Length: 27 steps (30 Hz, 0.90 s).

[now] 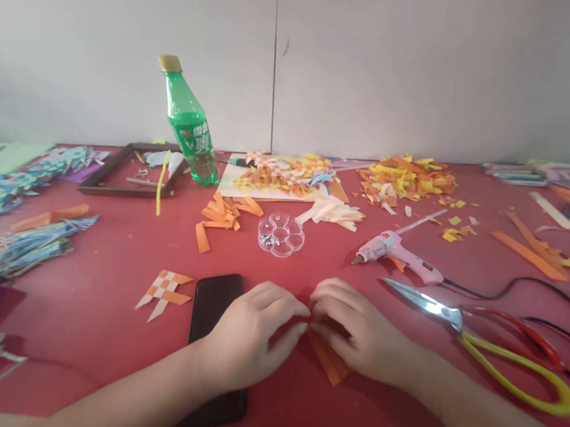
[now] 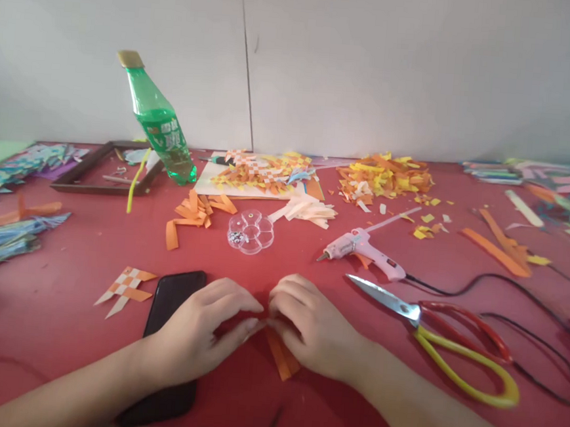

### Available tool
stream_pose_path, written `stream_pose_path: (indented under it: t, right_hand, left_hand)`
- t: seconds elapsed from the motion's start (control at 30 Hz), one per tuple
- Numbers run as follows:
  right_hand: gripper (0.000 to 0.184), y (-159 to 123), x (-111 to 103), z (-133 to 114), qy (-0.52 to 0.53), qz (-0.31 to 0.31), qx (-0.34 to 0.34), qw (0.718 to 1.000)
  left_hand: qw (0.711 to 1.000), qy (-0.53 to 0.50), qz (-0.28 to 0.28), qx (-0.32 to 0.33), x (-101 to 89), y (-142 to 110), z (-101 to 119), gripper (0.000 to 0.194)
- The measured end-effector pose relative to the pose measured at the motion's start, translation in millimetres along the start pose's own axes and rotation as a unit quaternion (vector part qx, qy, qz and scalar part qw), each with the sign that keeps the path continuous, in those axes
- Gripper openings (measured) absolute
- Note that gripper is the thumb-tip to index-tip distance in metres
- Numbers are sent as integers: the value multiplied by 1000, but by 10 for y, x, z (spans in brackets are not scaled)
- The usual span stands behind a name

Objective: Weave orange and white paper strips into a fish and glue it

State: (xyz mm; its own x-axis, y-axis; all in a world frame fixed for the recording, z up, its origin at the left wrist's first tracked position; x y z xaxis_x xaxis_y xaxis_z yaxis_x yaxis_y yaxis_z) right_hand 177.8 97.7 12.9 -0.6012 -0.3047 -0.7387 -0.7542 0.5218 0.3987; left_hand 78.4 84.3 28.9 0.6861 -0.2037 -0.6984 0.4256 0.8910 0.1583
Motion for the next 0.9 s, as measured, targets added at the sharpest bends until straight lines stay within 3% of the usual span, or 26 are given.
stream_pose_path:
  t: [0.17,0.37,0.67,0.9]
  right_hand:
    - [11,-11,-47,-62,46,41,15,998]
    - [7,8,-118,-118,47,81,10,996]
    - [8,9,-218,-15,45,99,27,994]
    - [17,-169,-117,190,109,129,116,979]
  left_hand:
    - [999,-8,-25,-32,39,31,-42,31]
    - [998,-8,-21,-53,76,22,-94,6]
    - [995,-18,21,-93,-60,36,-250,7]
    - [996,1,7,-90,-38,16,-202,12]
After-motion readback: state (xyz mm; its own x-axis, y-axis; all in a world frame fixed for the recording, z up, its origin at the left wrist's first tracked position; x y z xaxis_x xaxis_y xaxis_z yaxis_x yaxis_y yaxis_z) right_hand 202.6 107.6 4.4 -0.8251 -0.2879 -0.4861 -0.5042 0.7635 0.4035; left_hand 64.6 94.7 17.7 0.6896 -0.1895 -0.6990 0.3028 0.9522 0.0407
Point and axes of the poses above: each hand's wrist, its own y-axis towards the middle knuckle, its own x-axis out of the palm, z = x × y, the point moved 10 cm from there along y, towards the middle knuckle, and after that the axes turned 12 degrees about -x, right-handed, at the moved point
